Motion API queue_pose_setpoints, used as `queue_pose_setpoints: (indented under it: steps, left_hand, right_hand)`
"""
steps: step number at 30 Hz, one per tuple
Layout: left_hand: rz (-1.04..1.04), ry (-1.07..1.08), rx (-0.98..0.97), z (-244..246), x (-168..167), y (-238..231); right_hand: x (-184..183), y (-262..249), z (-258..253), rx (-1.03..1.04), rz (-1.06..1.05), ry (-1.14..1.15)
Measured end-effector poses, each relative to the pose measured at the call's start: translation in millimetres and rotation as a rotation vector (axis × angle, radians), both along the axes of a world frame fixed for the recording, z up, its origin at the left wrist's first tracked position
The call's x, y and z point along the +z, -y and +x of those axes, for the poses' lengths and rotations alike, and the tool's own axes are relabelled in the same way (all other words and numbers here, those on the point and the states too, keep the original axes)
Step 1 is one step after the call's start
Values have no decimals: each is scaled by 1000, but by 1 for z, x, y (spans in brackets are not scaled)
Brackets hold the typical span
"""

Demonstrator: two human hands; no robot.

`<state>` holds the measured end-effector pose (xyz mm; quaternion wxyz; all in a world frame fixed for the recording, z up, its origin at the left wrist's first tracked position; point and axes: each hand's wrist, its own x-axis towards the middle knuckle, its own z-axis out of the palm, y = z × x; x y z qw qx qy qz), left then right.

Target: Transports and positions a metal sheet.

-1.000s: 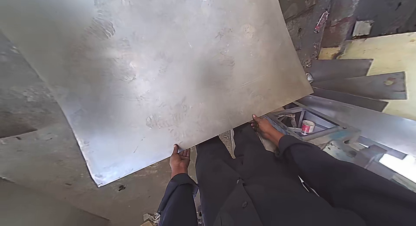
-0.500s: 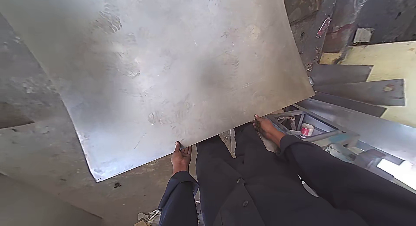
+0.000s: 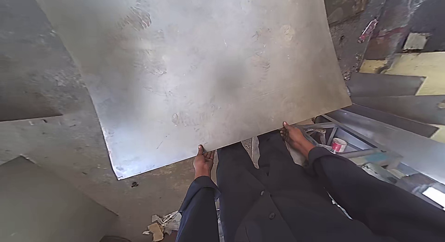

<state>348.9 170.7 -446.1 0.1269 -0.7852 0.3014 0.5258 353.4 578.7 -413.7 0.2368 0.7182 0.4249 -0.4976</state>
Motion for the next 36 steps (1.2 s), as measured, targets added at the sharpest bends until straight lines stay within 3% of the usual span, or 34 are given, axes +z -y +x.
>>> queue_pose_setpoints:
  steps: [7, 12, 16, 19, 28, 30, 33, 36]
  left_hand:
    - [32, 28, 10, 3, -4, -25]
    - [104, 47, 82, 3, -15, -73]
    - [158, 69, 154, 8, -25, -107]
    - [198, 62, 203, 6, -44, -146]
    - [182, 184, 217, -6, -96, -258]
    - [157, 172, 154, 4, -97, -270]
    - [232, 2, 147, 5, -150, -290]
    - [204, 137, 81, 23, -158, -263]
  right_hand:
    - [-17, -19, -10, -2, 93, -2]
    - [-25, -49, -35, -7, 248, 53]
    - [-44, -68, -56, -124, 157, 16]
    - [-63, -95, -81, -206, 137, -33]
    - [-108, -186, -128, -153, 145, 21]
    - [-109, -189, -121, -134, 163, 61]
    - [-146, -214, -144, -126, 199, -41]
    - [-161, -198, -110, -170, 196, 10]
